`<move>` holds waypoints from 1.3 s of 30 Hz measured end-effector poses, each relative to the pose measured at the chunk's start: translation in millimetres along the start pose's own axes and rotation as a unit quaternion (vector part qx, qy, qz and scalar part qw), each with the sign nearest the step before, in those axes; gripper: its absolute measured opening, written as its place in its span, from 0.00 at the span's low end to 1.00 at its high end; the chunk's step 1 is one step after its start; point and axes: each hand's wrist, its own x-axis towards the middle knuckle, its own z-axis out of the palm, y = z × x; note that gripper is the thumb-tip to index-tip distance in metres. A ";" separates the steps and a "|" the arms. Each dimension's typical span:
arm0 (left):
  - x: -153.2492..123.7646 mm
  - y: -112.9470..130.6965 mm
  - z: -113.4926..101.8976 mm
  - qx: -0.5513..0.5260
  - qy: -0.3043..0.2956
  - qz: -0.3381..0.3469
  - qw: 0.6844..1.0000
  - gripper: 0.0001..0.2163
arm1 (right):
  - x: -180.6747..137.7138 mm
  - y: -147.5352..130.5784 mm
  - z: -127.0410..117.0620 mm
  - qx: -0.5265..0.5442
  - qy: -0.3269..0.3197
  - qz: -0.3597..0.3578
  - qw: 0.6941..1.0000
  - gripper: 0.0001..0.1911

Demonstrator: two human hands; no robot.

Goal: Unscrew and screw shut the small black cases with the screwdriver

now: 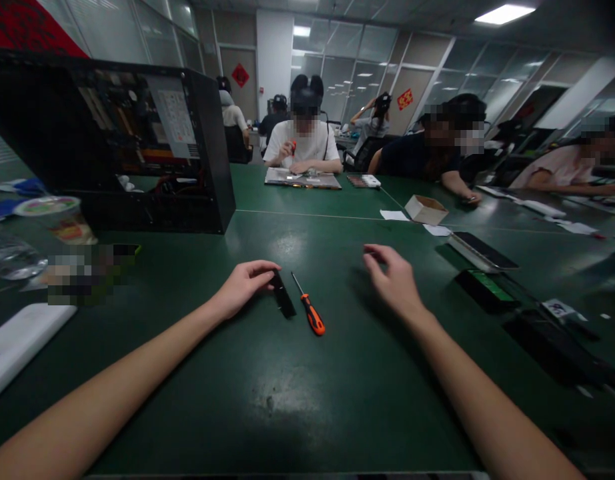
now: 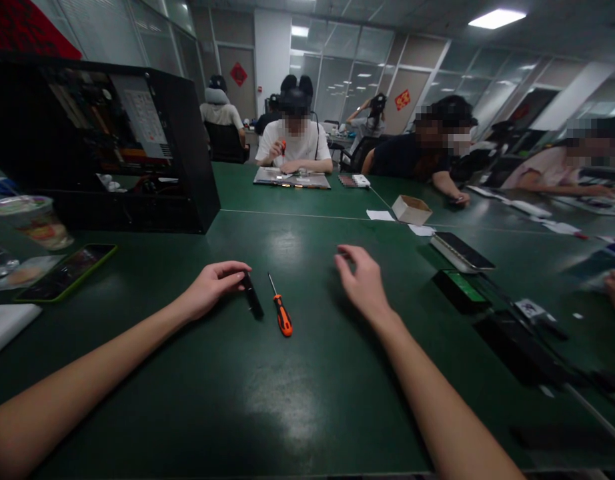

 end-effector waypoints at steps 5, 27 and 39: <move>-10.6 5.4 17.6 -0.084 -0.009 0.005 0.996 0.18 | -47.8 -77.4 55.1 0.229 -0.188 0.019 0.955 0.22; -19.7 10.1 18.3 0.224 -0.076 0.172 0.956 0.08 | 15.1 1.7 -58.0 -0.168 -0.018 0.016 0.986 0.19; -20.2 6.6 18.8 0.254 -0.110 0.213 0.937 0.08 | -1.5 108.2 -156.5 -0.418 -0.046 0.376 0.826 0.22</move>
